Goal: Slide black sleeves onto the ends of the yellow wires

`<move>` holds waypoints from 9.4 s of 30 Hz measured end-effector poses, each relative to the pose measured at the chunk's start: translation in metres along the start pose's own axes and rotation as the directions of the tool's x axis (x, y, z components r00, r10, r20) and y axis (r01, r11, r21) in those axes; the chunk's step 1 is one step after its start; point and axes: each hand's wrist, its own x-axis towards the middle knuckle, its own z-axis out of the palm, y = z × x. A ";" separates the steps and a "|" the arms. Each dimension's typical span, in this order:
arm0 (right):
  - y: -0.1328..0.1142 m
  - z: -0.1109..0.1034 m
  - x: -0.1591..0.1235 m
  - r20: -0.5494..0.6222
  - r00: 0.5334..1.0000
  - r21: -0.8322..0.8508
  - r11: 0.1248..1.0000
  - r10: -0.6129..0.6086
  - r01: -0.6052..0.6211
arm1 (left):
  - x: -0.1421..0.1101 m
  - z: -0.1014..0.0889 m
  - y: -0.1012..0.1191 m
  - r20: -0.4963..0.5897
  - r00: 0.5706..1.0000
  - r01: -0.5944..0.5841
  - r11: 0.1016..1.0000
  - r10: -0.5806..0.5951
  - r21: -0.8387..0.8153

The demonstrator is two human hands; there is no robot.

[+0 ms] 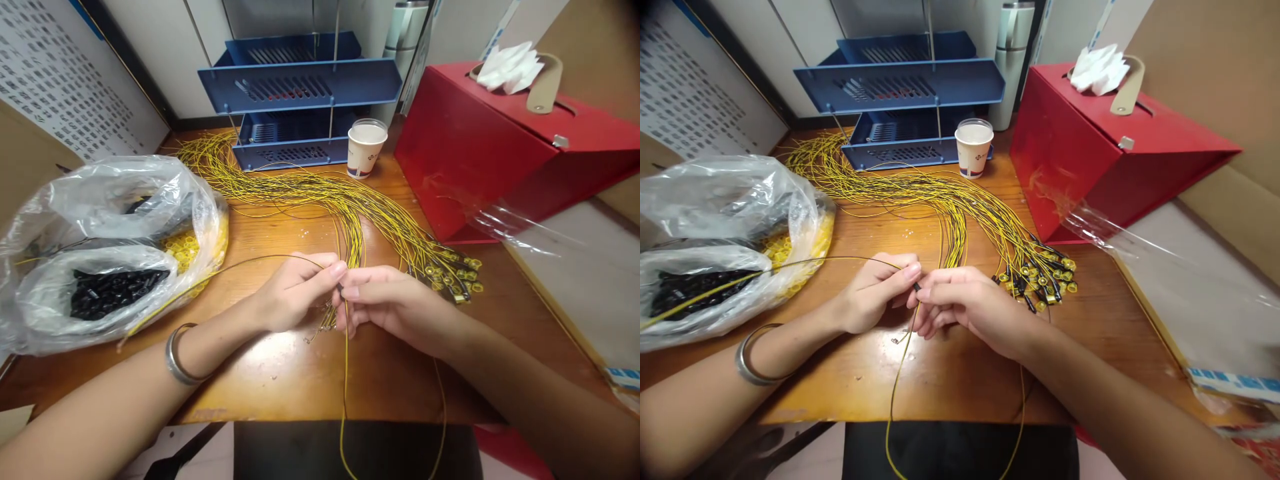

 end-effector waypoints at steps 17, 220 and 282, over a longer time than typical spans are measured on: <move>-0.003 -0.001 -0.002 0.054 0.998 0.028 0.999 0.042 -0.044 | 0.010 -0.009 -0.005 -0.472 0.882 0.012 0.998 0.016 0.056; -0.002 -0.007 0.000 -0.118 0.989 -0.048 0.995 -0.092 0.087 | 0.012 -0.015 -0.010 -0.451 0.857 -0.167 0.962 0.249 0.214; -0.003 -0.004 -0.001 -0.165 0.971 -0.128 0.980 -0.175 0.155 | 0.010 -0.010 -0.007 -0.380 0.904 -0.173 0.980 0.197 0.099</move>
